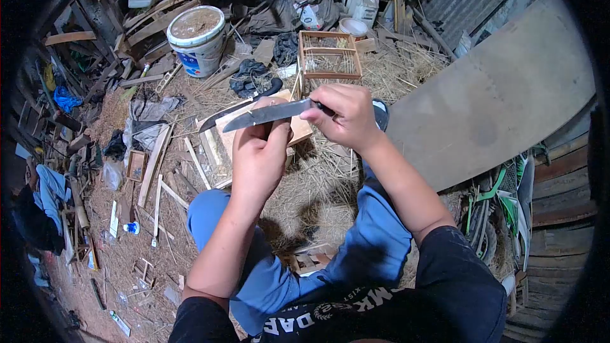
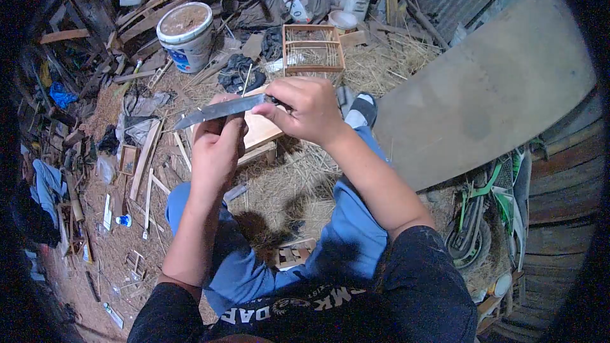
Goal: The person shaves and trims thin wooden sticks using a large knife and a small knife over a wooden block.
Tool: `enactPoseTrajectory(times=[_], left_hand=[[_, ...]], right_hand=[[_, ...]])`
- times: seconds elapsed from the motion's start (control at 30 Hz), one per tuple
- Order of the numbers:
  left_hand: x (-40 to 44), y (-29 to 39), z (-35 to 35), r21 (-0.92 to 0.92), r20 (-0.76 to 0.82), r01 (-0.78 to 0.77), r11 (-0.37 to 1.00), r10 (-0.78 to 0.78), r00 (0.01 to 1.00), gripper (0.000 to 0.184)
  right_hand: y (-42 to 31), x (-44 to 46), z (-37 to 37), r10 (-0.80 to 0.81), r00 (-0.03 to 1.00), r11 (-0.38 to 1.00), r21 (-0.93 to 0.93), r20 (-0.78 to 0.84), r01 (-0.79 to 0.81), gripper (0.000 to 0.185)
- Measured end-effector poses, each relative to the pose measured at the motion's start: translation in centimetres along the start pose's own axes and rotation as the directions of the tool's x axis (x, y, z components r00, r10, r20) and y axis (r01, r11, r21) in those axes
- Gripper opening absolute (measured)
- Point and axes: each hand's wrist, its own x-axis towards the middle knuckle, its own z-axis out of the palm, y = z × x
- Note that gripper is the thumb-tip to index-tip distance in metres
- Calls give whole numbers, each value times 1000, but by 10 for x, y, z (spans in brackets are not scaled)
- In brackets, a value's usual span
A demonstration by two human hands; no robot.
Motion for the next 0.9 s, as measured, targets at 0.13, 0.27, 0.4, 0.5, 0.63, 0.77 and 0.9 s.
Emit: enactPoseTrajectory(times=[0.13, 0.27, 0.4, 0.5, 0.63, 0.77, 0.9], left_hand=[[2, 5, -2, 15, -13, 34, 999, -34, 999, 12], [1, -4, 4, 48, 0, -105, 993, 106, 994, 13], [3, -8, 1, 45, -40, -64, 997, 66, 997, 11], [0, -7, -1, 149, -70, -59, 987, 70, 995, 11], [1, -5, -3, 108, -81, -24, 994, 33, 996, 12], [0, 1, -3, 64, -9, 20, 998, -20, 1000, 14], [3, -8, -3, 82, -38, -19, 996, 23, 999, 13]], right_hand=[[24, -3, -1, 291, 953, 957, 23, -81, -290, 32], [33, -3, -10, 397, 899, 917, 39, -183, -397, 38], [10, -3, 4, 127, 985, 992, 28, -117, -124, 39], [-1, 0, 2, 35, 999, 999, -39, 25, -34, 39], [15, 2, 4, -13, 995, 997, -74, -94, 6, 39], [35, -1, -6, 373, 913, 920, -62, -164, -387, 43], [18, 1, 4, 211, 970, 975, -41, -117, -217, 42]])
